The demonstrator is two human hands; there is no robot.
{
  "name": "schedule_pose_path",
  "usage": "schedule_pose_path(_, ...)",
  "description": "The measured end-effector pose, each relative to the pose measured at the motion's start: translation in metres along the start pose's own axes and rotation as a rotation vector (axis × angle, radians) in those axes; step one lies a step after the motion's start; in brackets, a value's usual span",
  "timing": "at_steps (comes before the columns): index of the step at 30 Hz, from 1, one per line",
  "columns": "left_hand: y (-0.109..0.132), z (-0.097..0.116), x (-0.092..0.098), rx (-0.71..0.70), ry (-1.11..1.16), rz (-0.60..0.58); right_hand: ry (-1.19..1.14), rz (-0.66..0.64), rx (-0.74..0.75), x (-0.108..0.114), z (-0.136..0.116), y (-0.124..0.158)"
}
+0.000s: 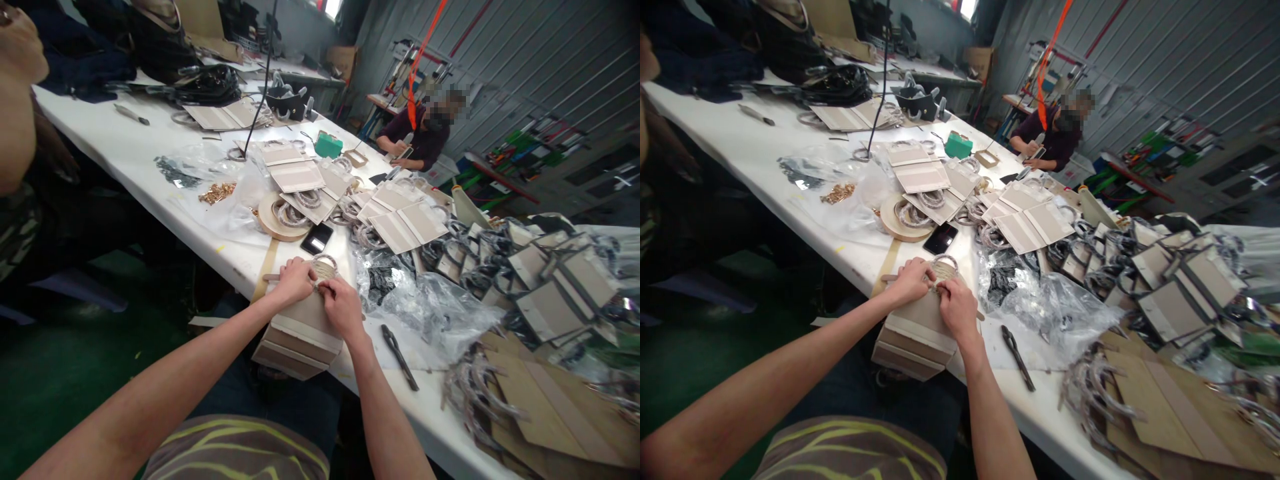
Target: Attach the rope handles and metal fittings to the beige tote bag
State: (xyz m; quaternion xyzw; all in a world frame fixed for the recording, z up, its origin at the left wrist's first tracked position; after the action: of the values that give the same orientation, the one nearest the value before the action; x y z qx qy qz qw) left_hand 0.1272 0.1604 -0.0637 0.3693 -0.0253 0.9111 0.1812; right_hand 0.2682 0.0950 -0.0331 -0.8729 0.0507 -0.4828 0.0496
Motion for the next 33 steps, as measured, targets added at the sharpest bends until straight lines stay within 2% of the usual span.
schedule_pose_path(19,0.0,0.0,0.0,0.012,0.007,-0.022,0.069,-0.123,0.062,-0.003,0.005,-0.008)
schedule_pose_path(26,-0.002,0.0,-0.002,-0.018,-0.006,-0.013,0.0,-0.058,-0.076,-0.002,0.017,-0.013)
schedule_pose_path(30,-0.001,0.0,-0.002,-0.033,-0.026,-0.011,-0.252,0.035,-0.171,0.007,0.035,-0.018)
schedule_pose_path(33,-0.001,0.0,-0.002,-0.041,-0.044,-0.017,-0.28,0.102,-0.086,0.016,0.032,-0.017)
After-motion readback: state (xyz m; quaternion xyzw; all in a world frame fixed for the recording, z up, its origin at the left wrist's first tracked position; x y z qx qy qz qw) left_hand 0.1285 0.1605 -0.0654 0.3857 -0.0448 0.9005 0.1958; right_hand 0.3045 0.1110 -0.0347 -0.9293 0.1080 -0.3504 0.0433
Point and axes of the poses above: each hand's wrist, its own y-axis away from the middle knuckle, its own x-axis out of the back of the hand, z = x × y, the point moved 9 cm from there along -y, towards the middle knuckle, and after that the axes turned 3 degrees about -x, right-handed, at the moved point
